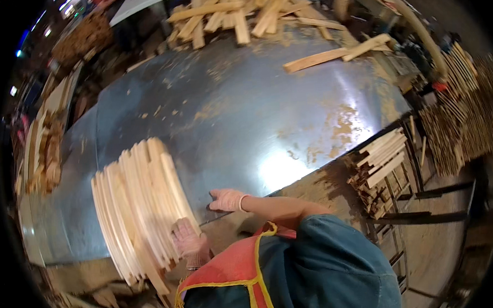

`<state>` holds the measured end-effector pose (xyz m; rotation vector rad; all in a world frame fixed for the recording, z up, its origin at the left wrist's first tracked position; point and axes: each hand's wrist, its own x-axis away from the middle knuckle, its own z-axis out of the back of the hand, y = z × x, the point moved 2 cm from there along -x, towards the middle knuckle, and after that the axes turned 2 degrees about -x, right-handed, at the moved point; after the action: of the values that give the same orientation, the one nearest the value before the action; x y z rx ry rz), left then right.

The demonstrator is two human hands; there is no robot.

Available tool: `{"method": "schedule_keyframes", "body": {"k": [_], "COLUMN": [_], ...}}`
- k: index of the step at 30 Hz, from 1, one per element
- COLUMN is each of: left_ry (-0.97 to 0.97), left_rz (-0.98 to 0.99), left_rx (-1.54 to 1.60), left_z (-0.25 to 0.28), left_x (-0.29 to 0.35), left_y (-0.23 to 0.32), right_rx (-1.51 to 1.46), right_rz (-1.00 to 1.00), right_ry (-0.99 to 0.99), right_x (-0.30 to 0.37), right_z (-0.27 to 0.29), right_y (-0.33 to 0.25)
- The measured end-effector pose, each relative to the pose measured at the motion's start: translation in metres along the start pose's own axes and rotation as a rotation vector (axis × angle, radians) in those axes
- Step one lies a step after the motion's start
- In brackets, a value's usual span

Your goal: The person repeatedly picks up thin wooden planks from a scattered pile on a metal table and stacks them into a neat, aligned pile. The person handles the planks one by one, organizing them into a growing stack throughout the clip.

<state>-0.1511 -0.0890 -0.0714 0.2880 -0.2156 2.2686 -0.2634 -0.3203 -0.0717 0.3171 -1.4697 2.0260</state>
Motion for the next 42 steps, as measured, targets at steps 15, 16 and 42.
{"method": "schedule_keyframes", "body": {"k": [15, 16, 42], "left_ry": [0.287, 0.253, -0.678], "left_rz": [-0.059, 0.006, -0.108], "left_rx": [-0.096, -0.071, 1.483], "left_z": [-0.036, -0.041, 0.12], "left_x": [-0.037, -0.035, -0.153], "left_y": [0.002, -0.007, 0.297], "right_rx": [-0.362, -0.273, 0.598], "right_rz": [-0.03, -0.024, 0.46], "right_ry": [0.394, 0.391, 0.559], "right_x": [-0.007, 0.0, 0.025], "right_z": [0.295, 0.345, 0.35], "right_y": [0.151, 0.119, 0.072]}}
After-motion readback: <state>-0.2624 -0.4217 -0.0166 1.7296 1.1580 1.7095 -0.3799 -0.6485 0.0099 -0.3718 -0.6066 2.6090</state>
